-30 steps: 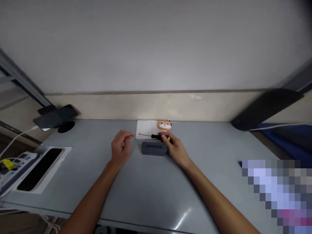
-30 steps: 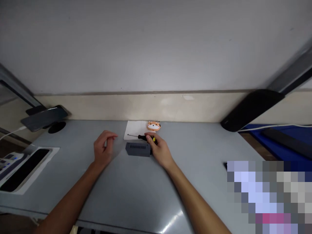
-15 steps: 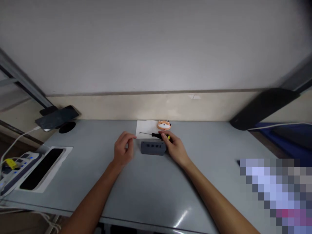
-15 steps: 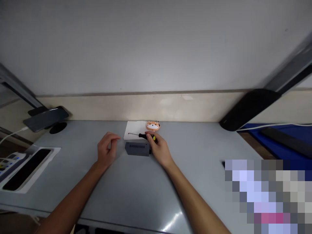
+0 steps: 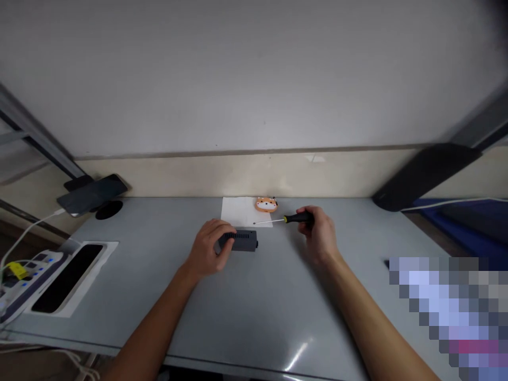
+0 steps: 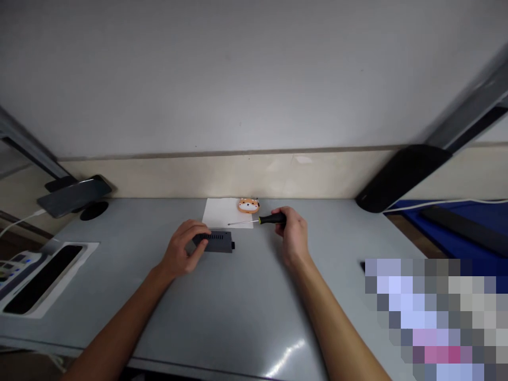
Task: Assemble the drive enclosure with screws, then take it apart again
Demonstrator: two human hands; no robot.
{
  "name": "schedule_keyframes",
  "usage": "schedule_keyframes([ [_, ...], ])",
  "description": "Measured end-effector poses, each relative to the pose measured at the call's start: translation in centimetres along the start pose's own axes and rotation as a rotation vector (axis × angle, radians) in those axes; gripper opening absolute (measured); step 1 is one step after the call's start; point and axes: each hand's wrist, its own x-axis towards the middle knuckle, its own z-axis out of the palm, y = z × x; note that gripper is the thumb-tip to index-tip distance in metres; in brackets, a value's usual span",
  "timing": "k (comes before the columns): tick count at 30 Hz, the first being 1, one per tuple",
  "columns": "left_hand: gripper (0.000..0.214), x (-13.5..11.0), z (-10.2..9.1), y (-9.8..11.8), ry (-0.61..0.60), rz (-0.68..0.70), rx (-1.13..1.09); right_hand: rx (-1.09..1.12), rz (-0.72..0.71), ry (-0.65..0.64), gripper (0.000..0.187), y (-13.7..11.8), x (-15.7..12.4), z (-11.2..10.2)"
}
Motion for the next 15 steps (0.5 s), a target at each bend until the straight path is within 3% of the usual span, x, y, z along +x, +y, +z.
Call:
schedule_keyframes([
  [15, 0.028, 0.4, 1.3, 1.5, 0.012, 0.07, 0.186, -0.125, -0.02, -0.074, 0.023, 0.3, -0.8, 0.5],
])
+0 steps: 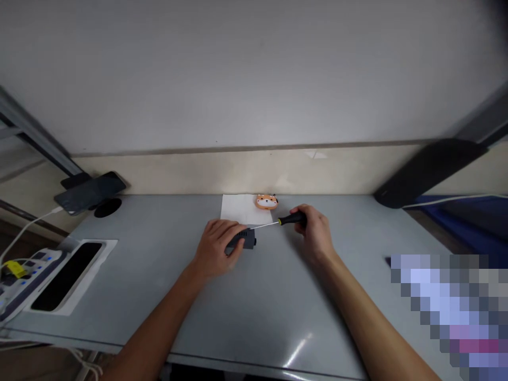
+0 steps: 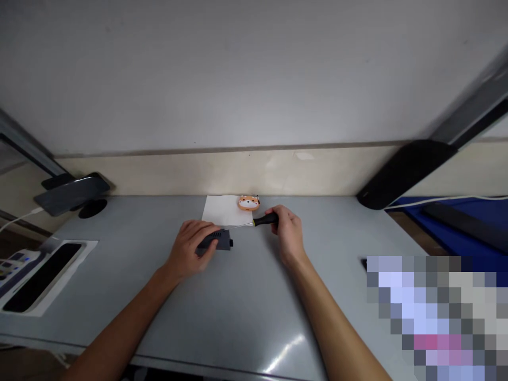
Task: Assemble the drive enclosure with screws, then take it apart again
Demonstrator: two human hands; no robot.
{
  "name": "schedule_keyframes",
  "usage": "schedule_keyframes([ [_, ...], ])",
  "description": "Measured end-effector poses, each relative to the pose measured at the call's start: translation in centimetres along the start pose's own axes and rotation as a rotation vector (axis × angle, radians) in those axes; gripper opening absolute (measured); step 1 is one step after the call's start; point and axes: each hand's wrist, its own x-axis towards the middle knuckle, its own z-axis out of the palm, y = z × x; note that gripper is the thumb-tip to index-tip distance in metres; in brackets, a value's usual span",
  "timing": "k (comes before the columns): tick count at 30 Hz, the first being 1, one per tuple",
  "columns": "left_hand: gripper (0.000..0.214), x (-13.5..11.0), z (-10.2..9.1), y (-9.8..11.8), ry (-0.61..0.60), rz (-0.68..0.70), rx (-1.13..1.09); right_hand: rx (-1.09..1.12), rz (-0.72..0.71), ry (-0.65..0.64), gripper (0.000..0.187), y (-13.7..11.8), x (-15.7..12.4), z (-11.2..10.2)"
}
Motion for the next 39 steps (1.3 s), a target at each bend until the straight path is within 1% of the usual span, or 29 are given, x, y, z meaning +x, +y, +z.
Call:
schedule_keyframes([
  [6, 0.03, -0.01, -0.02, 0.0, -0.033, 0.0, 0.016, -0.025, 0.004, 0.003, 0.023, 0.26, 0.06, -0.01],
  [13, 0.032, 0.09, -0.08, 0.1, -0.035, -0.004, 0.004, 0.038, 0.038, 0.007, 0.021, 0.04, 0.01, 0.04],
  [21, 0.03, 0.08, -0.14, 0.03, -0.04, 0.0, 0.008, -0.03, 0.054, 0.042, 0.025, 0.54, 0.39, 0.15],
  [33, 0.029, -0.09, 0.06, -0.17, -0.059, 0.026, 0.036, -0.054, 0.004, 0.039, 0.023, 0.15, 0.13, 0.18],
  [39, 0.03, -0.2, 0.3, -0.12, -0.069, 0.009, 0.044, -0.04, 0.017, 0.083, 0.025, 0.07, 0.24, 0.21],
])
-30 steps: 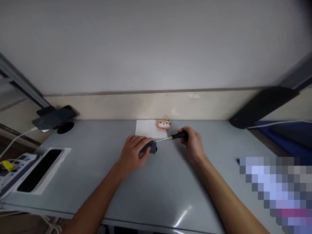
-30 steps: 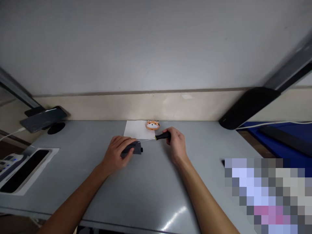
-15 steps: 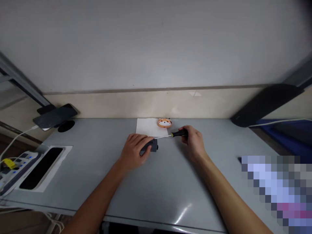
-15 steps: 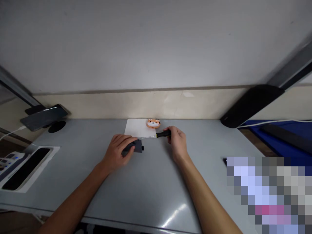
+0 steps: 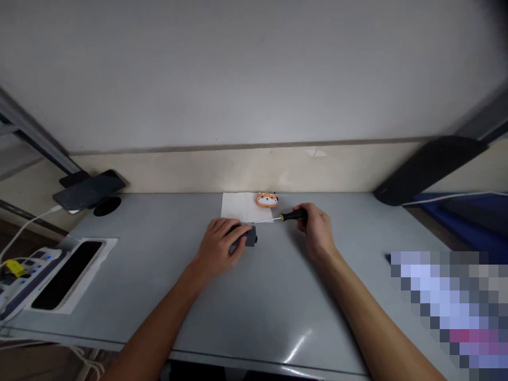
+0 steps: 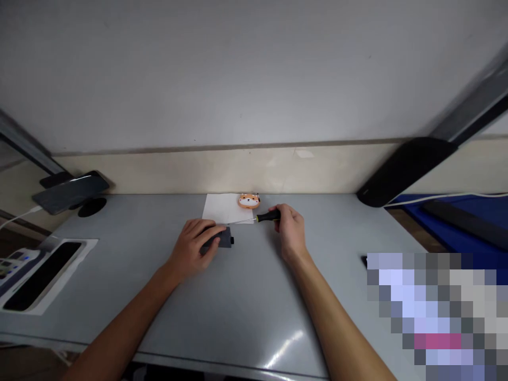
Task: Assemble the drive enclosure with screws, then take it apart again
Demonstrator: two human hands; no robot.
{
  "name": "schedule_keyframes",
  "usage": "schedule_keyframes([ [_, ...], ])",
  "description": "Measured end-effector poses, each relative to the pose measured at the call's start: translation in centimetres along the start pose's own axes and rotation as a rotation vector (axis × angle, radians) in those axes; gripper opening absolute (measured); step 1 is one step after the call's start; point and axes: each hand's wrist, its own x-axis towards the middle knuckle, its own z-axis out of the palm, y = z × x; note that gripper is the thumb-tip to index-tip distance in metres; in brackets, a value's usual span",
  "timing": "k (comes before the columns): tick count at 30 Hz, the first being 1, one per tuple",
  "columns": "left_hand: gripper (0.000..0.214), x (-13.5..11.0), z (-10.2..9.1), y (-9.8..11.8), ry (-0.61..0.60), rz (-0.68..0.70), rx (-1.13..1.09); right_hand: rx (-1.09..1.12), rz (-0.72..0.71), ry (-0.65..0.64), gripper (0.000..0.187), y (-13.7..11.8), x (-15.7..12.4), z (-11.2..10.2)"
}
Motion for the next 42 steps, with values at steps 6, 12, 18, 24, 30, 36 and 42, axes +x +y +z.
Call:
schedule_keyframes([
  [6, 0.03, -0.2, 0.1, 0.1, 0.047, -0.053, -0.131, 0.012, 0.0, 0.012, 0.026, 0.1, 0.1, 0.0],
  [12, 0.027, -0.1, -1.0, -1.4, -0.016, -0.209, -0.373, 0.023, -0.043, 0.016, 0.023, 0.2, 0.3, -0.2],
  [18, 0.026, 0.1, -1.2, -2.8, -0.111, -0.492, -0.674, 0.039, -0.079, 0.007, 0.022, 0.2, 0.4, -0.4],
  [24, 0.028, 0.3, -1.0, -3.2, 0.026, -0.593, -0.73, -0.002, -0.104, -0.018, 0.025, 0.5, 0.4, -0.2],
  [30, 0.026, -0.2, -0.8, -4.1, 0.019, -0.617, -0.797, -0.142, -0.208, -0.027, 0.027, 0.3, 0.4, -0.6],
  [36, 0.034, -0.2, -1.8, -4.2, -0.249, -0.536, -0.883, -0.253, -0.268, -0.036, 0.028, 0.1, 0.3, -0.8],
  [42, 0.038, -0.3, -0.3, -3.4, -0.214, -0.572, -0.806, -0.202, -0.354, 0.059, 0.042, -0.3, 0.1, -1.3],
])
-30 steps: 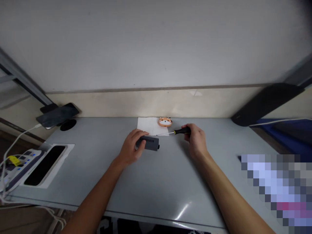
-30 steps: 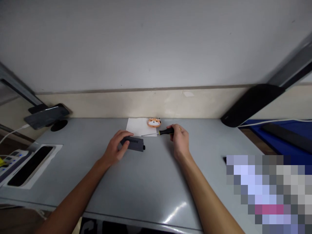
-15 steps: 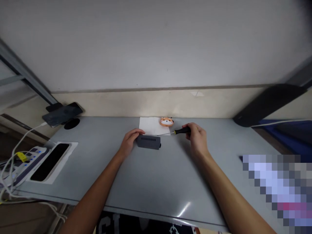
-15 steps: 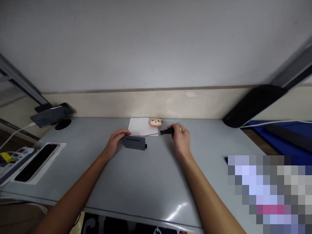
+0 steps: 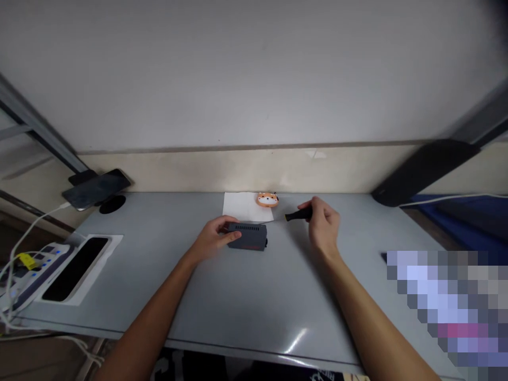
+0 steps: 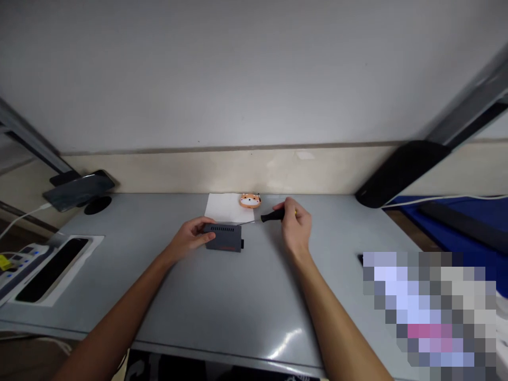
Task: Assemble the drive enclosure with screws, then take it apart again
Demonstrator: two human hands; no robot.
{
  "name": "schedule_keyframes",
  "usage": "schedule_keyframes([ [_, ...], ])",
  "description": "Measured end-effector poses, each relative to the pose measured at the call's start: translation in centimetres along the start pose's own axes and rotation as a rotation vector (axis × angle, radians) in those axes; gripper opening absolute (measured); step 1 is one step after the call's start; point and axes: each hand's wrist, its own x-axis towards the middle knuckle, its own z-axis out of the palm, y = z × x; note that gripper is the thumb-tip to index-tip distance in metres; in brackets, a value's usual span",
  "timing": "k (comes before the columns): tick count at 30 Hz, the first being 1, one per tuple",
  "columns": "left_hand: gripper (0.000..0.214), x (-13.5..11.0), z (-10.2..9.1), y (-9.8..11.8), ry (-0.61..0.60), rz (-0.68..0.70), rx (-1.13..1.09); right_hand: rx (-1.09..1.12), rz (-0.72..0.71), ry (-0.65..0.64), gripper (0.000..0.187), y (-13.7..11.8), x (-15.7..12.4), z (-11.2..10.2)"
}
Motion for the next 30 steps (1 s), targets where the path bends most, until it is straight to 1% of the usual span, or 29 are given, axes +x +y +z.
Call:
schedule_keyframes([
  [2, 0.037, 0.0, 0.7, -0.2, 0.061, -0.024, 0.061, 0.003, -0.054, 0.111, 0.042, -0.1, 0.2, -0.5],
  [4, 0.034, -0.1, 1.2, -0.4, 0.105, -0.012, 0.188, 0.018, -0.116, 0.245, 0.04, -0.3, 0.4, -1.1],
  [6, 0.03, -0.1, 1.5, -0.6, 0.135, 0.07, 0.314, 0.045, -0.182, 0.36, 0.039, -0.5, 0.6, -1.6],
  [7, 0.028, -0.1, 1.6, -0.6, 0.146, 0.117, 0.361, 0.059, -0.206, 0.37, 0.04, -0.7, 0.6, -1.9],
  [8, 0.027, -0.1, 1.7, -0.8, 0.157, 0.157, 0.396, 0.069, -0.221, 0.343, 0.041, -0.9, 0.4, -2.0],
  [9, 0.027, 0.0, 1.7, -0.9, 0.17, 0.182, 0.42, 0.066, -0.216, 0.278, 0.043, -1.1, 0.2, -2.1],
  [12, 0.027, 0.2, 1.8, -1.2, 0.209, 0.207, 0.464, 0.005, -0.235, 0.028, 0.049, -1.6, -1.4, -2.0],
  [13, 0.028, 0.3, 1.8, -1.3, 0.217, 0.211, 0.473, -0.034, -0.282, -0.038, 0.051, -1.7, -2.0, -1.7],
  [15, 0.028, 0.3, 1.8, -1.4, 0.218, 0.223, 0.485, -0.122, -0.433, -0.166, 0.051, -1.9, -3.4, -1.1],
  [16, 0.027, 0.4, 1.8, -1.4, 0.214, 0.227, 0.489, -0.142, -0.516, -0.194, 0.05, -1.9, -4.0, -0.8],
  [19, 0.028, 0.3, 1.8, -1.3, 0.184, 0.216, 0.502, -0.098, -0.763, -0.223, 0.042, -2.1, -5.1, 0.0],
  [21, 0.028, 0.3, 1.8, -1.2, 0.166, 0.198, 0.505, -0.117, -0.857, -0.233, 0.04, -2.2, -5.3, 0.1],
  [26, 0.028, 0.4, 1.8, -0.9, 0.148, 0.193, 0.499, -0.191, -0.999, -0.206, 0.038, -3.0, -5.4, -0.3],
  [30, 0.029, 0.3, 1.8, -1.0, 0.154, 0.195, 0.495, -0.221, -1.064, -0.178, 0.035, -3.7, -5.9, -0.5],
])
